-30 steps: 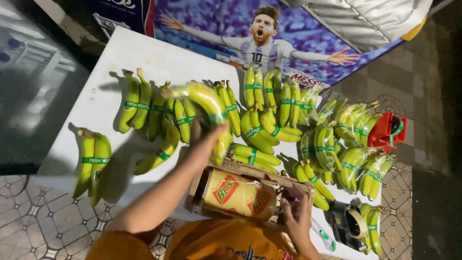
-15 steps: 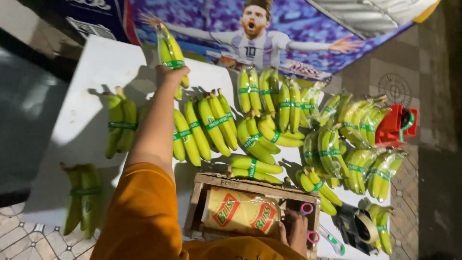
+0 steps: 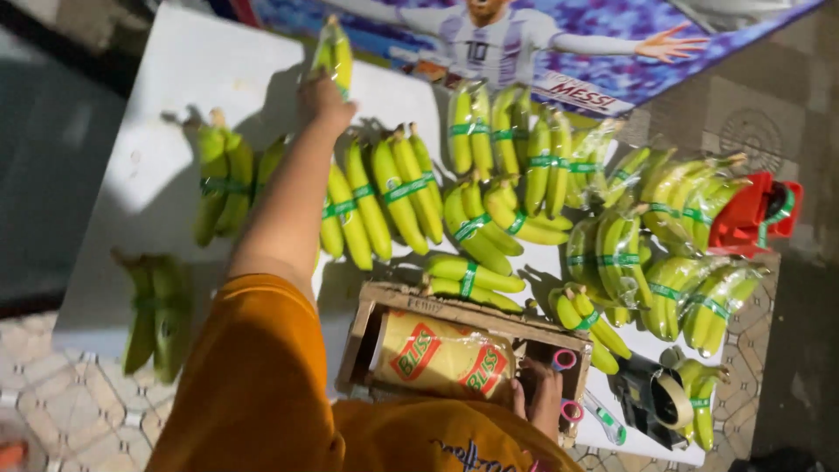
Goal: Wrapping bunches of bananas in plastic film for retail packaging
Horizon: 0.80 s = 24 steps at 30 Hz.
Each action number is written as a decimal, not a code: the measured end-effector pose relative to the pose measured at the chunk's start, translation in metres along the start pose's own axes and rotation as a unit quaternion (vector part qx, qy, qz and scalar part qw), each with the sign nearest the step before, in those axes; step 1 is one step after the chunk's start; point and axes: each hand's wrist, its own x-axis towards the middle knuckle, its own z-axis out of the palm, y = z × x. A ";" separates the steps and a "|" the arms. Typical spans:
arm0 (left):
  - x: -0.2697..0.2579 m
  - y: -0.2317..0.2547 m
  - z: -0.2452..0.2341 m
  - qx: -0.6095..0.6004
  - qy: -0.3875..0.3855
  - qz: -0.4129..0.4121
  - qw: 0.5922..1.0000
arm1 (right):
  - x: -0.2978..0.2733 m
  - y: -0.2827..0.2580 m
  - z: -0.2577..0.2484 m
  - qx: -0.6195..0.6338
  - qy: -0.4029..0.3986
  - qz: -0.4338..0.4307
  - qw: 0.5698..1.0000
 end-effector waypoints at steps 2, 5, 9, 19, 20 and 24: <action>-0.016 -0.012 -0.010 -0.238 0.113 0.166 0.950 | -0.002 0.005 0.000 0.009 0.032 -0.033 0.999; -0.094 -0.044 -0.114 -0.332 0.160 0.295 0.881 | 0.018 -0.029 -0.012 -0.010 0.007 -0.024 1.000; -0.171 -0.133 -0.156 -0.447 0.181 0.287 0.828 | 0.001 -0.018 -0.007 -0.010 0.026 -0.062 0.998; -0.368 -0.183 -0.102 -0.109 -0.022 0.075 0.991 | -0.001 -0.024 -0.008 0.021 0.035 -0.052 0.998; -0.374 -0.190 -0.074 -0.108 0.049 0.138 0.983 | -0.001 -0.015 -0.007 0.017 0.028 -0.082 0.996; -0.388 -0.180 -0.061 -0.069 0.053 0.186 0.979 | -0.001 -0.003 -0.006 0.005 0.043 -0.088 0.995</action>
